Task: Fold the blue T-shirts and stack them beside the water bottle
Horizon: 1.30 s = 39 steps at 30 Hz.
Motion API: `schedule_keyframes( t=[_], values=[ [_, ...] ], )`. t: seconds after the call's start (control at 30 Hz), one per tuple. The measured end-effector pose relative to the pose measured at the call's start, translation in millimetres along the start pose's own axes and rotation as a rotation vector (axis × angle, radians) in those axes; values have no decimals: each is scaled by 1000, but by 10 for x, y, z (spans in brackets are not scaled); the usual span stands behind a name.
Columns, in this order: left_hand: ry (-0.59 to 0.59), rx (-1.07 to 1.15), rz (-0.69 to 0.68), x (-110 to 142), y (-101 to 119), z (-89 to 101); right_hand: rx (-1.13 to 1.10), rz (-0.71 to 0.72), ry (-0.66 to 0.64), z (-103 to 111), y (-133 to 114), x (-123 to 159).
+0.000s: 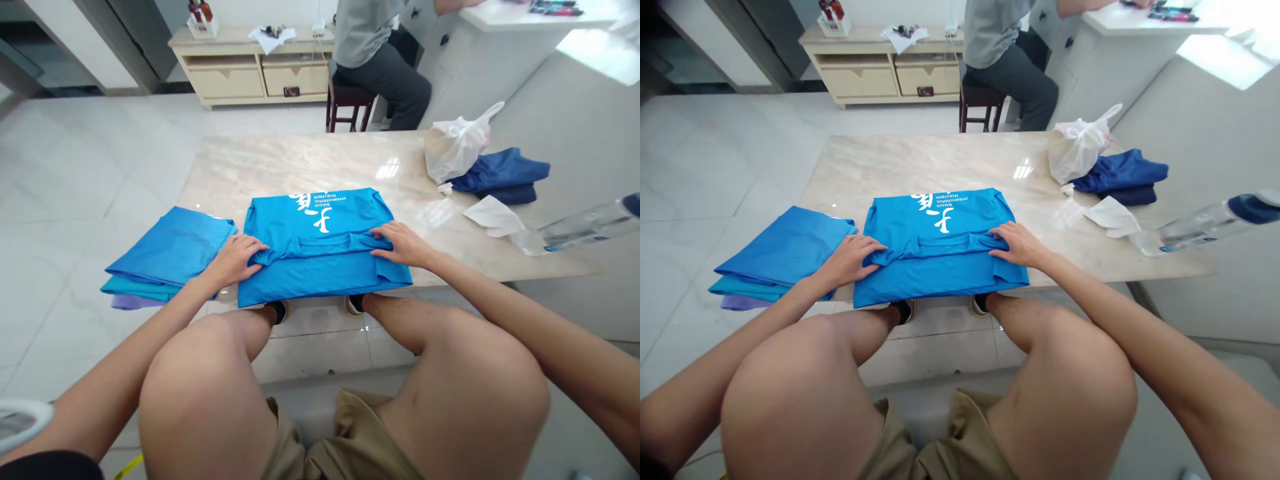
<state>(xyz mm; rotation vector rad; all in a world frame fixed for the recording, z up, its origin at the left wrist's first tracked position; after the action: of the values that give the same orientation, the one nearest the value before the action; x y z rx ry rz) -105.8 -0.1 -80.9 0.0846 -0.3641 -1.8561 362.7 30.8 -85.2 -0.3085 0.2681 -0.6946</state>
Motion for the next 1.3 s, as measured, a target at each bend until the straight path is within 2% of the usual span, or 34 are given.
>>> schedule_keyframes(
  t=[0.17, 0.27, 0.33, 0.43, 0.5, 0.57, 0.67, 0.73, 0.87, 0.97, 1.1, 1.2, 1.3],
  values=[
    [-104, -70, 29, -190, 193, -73, -237, -250, -133, -97, 80, -237],
    [-170, -58, 85, -306, 243, -27, -272, -336, -184, -3, 45, -336],
    [-230, -7, 92, -324, 269, 101, -231, -335, -178, 155, -34, -387],
    [-274, 26, 40, -210, 355, 406, -133, -270, -188, 423, -212, -408],
    [-317, -34, -16, -60, 458, 571, -81, -221, -267, 528, -328, -373],
    [-419, -124, -46, 102, 577, 625, -82, -217, -411, 538, -403, -299],
    [-550, -218, 5, 281, 713, 548, -129, -337, -604, 453, -414, -130],
    [-544, -240, 79, 346, 746, 466, -116, -411, -634, 391, -386, -10],
    [-474, -268, 152, 439, 676, 312, -71, -354, -523, 274, -376, 201],
    [-512, -298, 158, 470, 564, 189, 12, -304, -482, 171, -407, 335],
    [-533, -337, 178, 388, 427, 71, 45, -279, -465, 60, -475, 406],
    [-542, -317, 210, 317, 369, 34, 50, -265, -450, 72, -498, 423],
    [-561, -328, 221, 294, 376, 35, 72, -282, -454, 178, -483, 467]
  ],
)
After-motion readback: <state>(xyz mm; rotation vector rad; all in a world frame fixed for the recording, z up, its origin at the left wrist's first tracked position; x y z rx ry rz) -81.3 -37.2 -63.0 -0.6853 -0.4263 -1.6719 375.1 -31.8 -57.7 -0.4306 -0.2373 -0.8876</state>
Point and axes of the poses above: each hand's wrist, its own x-axis away from the middle knuckle, its own z-axis out of the back of the hand, y = z × x, the point moved 4 cm from there along -x, towards the middle knuckle, and after that the axes turned 12 degrees about z, right-handed, at the moved point
